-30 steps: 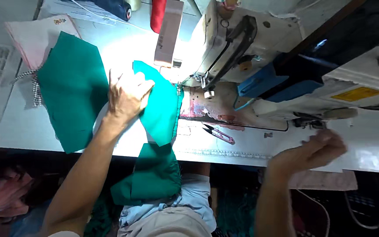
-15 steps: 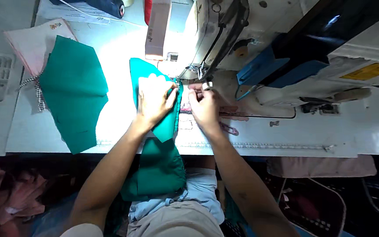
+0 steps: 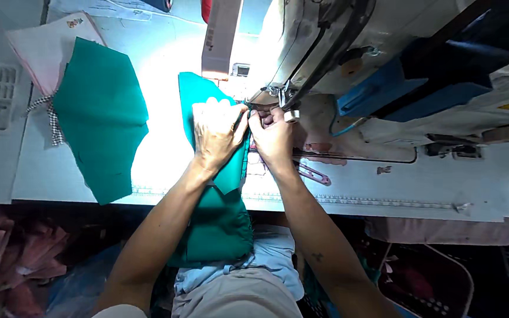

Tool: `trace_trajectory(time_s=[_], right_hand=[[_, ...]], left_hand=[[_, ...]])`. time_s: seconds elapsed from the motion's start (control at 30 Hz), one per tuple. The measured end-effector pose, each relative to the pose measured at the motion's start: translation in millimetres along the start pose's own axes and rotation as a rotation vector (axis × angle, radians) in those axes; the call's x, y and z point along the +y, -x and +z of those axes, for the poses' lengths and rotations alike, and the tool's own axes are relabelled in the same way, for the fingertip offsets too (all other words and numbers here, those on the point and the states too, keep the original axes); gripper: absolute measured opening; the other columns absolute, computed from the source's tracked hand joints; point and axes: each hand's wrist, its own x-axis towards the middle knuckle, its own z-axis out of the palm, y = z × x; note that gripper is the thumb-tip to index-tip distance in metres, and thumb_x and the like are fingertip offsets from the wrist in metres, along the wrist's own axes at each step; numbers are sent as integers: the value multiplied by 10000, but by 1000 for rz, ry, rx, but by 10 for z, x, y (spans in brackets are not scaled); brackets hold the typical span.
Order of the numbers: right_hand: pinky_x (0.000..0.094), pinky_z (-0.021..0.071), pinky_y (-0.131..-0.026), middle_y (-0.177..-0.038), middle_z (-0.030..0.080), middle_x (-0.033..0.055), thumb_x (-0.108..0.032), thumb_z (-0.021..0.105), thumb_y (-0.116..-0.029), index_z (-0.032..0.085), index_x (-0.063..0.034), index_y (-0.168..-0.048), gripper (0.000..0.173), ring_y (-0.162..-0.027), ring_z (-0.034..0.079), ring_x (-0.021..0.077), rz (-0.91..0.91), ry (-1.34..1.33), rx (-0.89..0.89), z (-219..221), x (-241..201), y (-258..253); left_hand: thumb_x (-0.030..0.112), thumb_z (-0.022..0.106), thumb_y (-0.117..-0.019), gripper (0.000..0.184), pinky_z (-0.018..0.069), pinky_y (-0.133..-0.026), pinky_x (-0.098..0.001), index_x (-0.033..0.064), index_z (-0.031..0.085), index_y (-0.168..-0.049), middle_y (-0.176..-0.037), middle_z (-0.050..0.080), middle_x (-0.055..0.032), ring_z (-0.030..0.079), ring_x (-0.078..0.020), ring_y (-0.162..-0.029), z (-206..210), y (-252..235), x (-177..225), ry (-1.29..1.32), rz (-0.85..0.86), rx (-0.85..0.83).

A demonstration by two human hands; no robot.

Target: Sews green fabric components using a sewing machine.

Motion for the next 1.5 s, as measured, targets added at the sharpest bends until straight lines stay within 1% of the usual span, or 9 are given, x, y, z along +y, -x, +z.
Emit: trace_trajectory(time_s=[0.13, 0.23, 0.4, 0.7, 0.97, 1.17, 1.27, 1.4, 1.5], right_hand=[[419, 522, -825, -932, 717, 76, -330, 692, -931, 729, -56, -1008, 287, -885, 663, 190, -14, 5, 10, 6, 10, 2], [426, 526, -826, -933, 721, 85, -348, 686, -933, 734, -54, -1028, 312, -888, 671, 200, -19, 18, -1, 0, 11, 3], [406, 529, -834, -939, 724, 65, -329, 692, -931, 741, -64, -1016, 283, -878, 665, 176, -16, -11, -3, -7, 1, -2], [405, 530, -850, -974, 723, 82, -349, 710, -919, 737, -46, -1028, 323, -910, 665, 188, -8, -52, -9, -11, 25, -7], [404, 531, -826, -934, 721, 76, -341, 726, -906, 742, -46, -996, 309, -882, 664, 182, -24, -63, 17, -3, 29, -16], [371, 548, -809, -932, 721, 68, -326, 722, -925, 737, -56, -1027, 289, -855, 671, 154, -31, -115, 22, 7, 38, -15], [377, 537, -820, -944, 716, 68, -339, 729, -919, 733, -56, -1033, 305, -860, 658, 153, -26, -122, 11, 3, 40, -18], [374, 547, -784, -904, 701, 56, -350, 732, -920, 729, -51, -1038, 321, -819, 654, 140, 9, -131, -9, -7, 28, -12], [379, 542, -788, -908, 699, 58, -360, 734, -914, 730, -55, -1031, 327, -829, 649, 144, 10, -135, -5, -1, 39, -15]], left_hand=[[254, 710, -939, 148, 374, -768, -422, 157, 813, -983, -681, 593, -37, 545, -229, -716, 0, 6, -1, -1, 14, 2], [254, 716, -933, 143, 370, -768, -419, 152, 809, -966, -671, 581, -38, 538, -228, -712, 7, 9, -5, 3, 21, 17], [261, 712, -938, 151, 379, -768, -423, 153, 809, -979, -685, 598, -40, 548, -230, -715, 12, 7, -16, 8, 25, 0], [264, 711, -941, 150, 374, -768, -422, 159, 811, -979, -687, 597, -37, 544, -228, -719, 27, -3, -18, 0, 22, 4], [278, 693, -953, 166, 378, -754, -425, 159, 808, -973, -679, 593, -38, 546, -231, -711, 40, -3, -22, -14, 26, 28], [277, 689, -956, 164, 377, -759, -426, 159, 803, -967, -691, 591, -42, 549, -236, -723, 45, -7, -23, -40, 31, -4], [273, 684, -960, 166, 383, -755, -430, 158, 802, -972, -690, 592, -43, 556, -241, -723, 45, -11, -23, -47, 33, -8], [273, 669, -966, 179, 383, -749, -434, 152, 799, -984, -696, 595, -51, 559, -250, -724, 21, -18, -24, -62, 28, -23], [276, 661, -971, 189, 383, -751, -436, 148, 799, -982, -695, 587, -54, 556, -254, -727, 24, -16, -28, -57, 31, -35]])
